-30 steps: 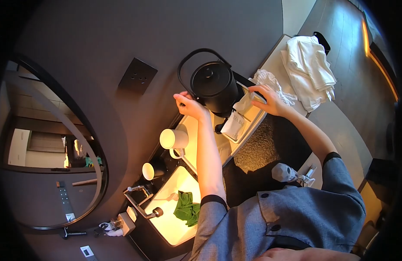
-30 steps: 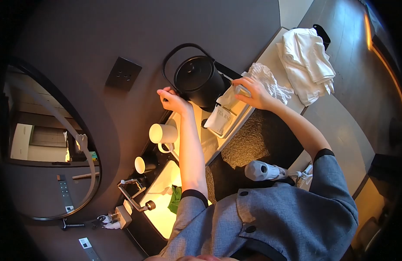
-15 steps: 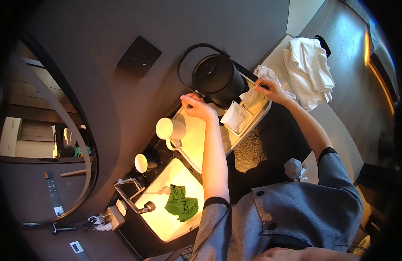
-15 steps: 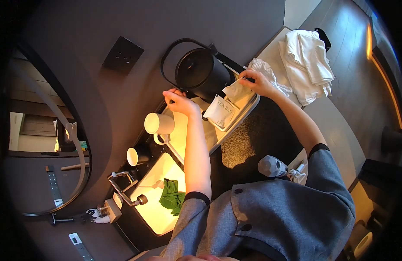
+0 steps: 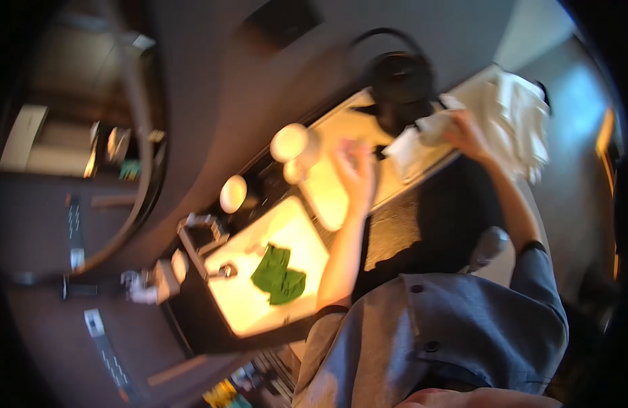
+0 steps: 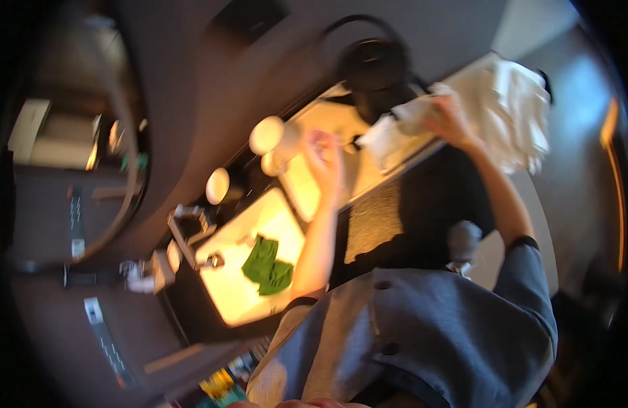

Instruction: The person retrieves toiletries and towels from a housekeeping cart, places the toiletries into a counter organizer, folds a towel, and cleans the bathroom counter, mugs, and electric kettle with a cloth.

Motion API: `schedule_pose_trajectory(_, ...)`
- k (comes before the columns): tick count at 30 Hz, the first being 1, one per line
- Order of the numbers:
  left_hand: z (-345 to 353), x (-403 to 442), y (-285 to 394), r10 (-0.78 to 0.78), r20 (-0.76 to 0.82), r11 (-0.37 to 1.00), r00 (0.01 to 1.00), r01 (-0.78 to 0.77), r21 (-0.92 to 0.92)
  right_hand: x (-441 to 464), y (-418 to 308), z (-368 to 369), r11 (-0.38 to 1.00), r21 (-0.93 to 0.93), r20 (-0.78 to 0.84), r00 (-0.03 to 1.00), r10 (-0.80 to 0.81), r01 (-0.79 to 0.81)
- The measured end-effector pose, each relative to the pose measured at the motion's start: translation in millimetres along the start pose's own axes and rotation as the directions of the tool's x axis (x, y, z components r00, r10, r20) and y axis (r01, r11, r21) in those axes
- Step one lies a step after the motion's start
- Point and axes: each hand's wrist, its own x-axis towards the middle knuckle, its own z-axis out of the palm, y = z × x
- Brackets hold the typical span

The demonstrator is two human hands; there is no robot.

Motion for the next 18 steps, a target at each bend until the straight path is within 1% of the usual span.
schedule_pose_trajectory(1,-28,-18,0,0.11,0.121,0.99,0.987,-0.119,0.07,-6,9,7,0.983,0.152,0.024,0.995,0.099,-0.102)
schedule_pose_trajectory(2,-56,-37,14,0.177,0.15,0.975,0.973,-0.194,0.107,5,-16,-9,0.929,0.171,0.19,0.936,0.295,-0.327)
schedule_pose_trajectory(3,-79,-58,25,0.173,0.13,0.965,0.976,-0.194,0.177,17,-41,-25,0.836,0.124,0.343,0.813,0.47,-0.535)
schedule_pose_trajectory(4,-102,-75,27,0.159,0.087,0.957,0.983,-0.175,0.231,10,-16,-21,0.955,-0.03,0.24,0.926,0.292,-0.294)
schedule_pose_trajectory(5,-127,-86,22,0.155,0.026,0.935,0.988,-0.155,0.319,2,21,1,0.993,0.049,-0.02,0.994,-0.106,0.107)
schedule_pose_trajectory(6,-158,-96,12,0.151,-0.026,0.908,0.988,-0.128,0.398,18,-46,-33,0.854,0.007,0.35,0.802,0.485,-0.52)
schedule_pose_trajectory(8,-226,-112,-25,-0.031,-0.152,0.833,0.988,0.11,0.543,20,-31,-34,0.821,0.116,0.517,0.739,0.431,-0.559)
schedule_pose_trajectory(9,-254,-118,-40,-0.005,-0.127,0.662,0.992,0.099,0.743,19,-26,-29,0.833,0.132,0.503,0.761,0.41,-0.537)
schedule_pose_trajectory(10,-277,-121,-54,0.014,-0.087,0.456,0.996,0.071,0.887,15,-19,-22,0.844,0.141,0.479,0.782,0.399,-0.518)
schedule_pose_trajectory(11,-300,-132,-71,-0.116,-0.097,0.223,0.989,0.121,0.967,9,-11,-23,0.852,0.139,0.438,0.803,0.403,-0.504)
schedule_pose_trajectory(12,-318,-144,-80,-0.231,-0.112,-0.013,0.967,0.112,0.994,8,-25,-24,0.792,0.177,0.418,0.774,0.477,-0.584)
schedule_pose_trajectory(13,-329,-151,-80,-0.376,-0.084,-0.052,0.923,0.07,0.996,12,-48,-34,0.816,0.148,0.383,0.793,0.475,-0.559)
schedule_pose_trajectory(14,-348,-164,-102,-0.446,-0.058,-0.053,0.893,0.039,0.998,12,-53,-39,0.813,0.183,0.391,0.8,0.456,-0.553)
schedule_pose_trajectory(15,-357,-173,-113,-0.374,-0.037,-0.047,0.927,0.021,0.999,12,-55,-46,0.852,0.167,0.366,0.834,0.414,-0.496)
schedule_pose_trajectory(16,-355,-171,-106,-0.329,-0.053,-0.03,0.943,0.046,0.998,12,-63,-56,0.761,0.225,0.419,0.766,0.488,-0.608)
schedule_pose_trajectory(17,-357,-167,-103,-0.345,-0.092,0.095,0.934,0.132,0.987,10,-68,-67,0.739,0.262,0.415,0.764,0.495,-0.621)
schedule_pose_trajectory(18,-351,-161,-79,-0.266,-0.068,0.242,0.962,0.135,0.961,6,-73,-80,0.717,0.3,0.416,0.763,0.495,-0.628)
